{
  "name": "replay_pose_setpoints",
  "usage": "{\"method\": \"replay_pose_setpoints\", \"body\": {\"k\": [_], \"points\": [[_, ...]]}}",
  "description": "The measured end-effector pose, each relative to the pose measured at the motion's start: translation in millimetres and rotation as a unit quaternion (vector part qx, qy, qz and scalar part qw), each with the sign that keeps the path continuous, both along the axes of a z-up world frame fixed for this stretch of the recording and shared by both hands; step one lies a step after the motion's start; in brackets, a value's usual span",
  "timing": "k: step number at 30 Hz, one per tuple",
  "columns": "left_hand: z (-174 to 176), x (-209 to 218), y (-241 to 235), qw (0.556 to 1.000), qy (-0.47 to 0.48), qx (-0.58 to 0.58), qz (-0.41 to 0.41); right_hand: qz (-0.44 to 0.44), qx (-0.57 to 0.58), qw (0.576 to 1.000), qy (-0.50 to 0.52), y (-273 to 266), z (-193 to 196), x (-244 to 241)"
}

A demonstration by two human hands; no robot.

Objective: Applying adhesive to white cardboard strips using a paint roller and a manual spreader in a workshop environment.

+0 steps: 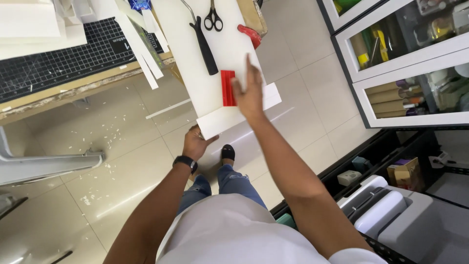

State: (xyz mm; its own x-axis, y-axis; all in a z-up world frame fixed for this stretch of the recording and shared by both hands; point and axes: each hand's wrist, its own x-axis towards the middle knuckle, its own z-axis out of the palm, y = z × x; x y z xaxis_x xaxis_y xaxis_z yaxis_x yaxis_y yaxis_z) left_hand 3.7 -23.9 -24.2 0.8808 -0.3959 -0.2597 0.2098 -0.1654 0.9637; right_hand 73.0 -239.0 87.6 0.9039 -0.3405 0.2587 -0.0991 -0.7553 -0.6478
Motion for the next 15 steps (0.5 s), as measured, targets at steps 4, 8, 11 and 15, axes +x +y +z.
{"method": "replay_pose_setpoints", "body": {"k": [4, 8, 11, 15], "points": [[58, -24, 16, 0.999, 0.012, 0.026, -0.022, -0.043, 0.179, 0.973, -0.137, -100, 2, -78], [121, -43, 32, 0.996, 0.072, -0.035, -0.035, -0.392, 0.199, 0.891, -0.113, -204, -52, -212], [161, -51, 39, 0.977, 0.137, -0.159, 0.031, -0.408, 0.254, 0.875, -0.066, -177, -42, -265], [199, -47, 51, 0.956, 0.146, -0.239, 0.093, -0.214, 0.416, 0.882, -0.052, -91, -6, -245]]}}
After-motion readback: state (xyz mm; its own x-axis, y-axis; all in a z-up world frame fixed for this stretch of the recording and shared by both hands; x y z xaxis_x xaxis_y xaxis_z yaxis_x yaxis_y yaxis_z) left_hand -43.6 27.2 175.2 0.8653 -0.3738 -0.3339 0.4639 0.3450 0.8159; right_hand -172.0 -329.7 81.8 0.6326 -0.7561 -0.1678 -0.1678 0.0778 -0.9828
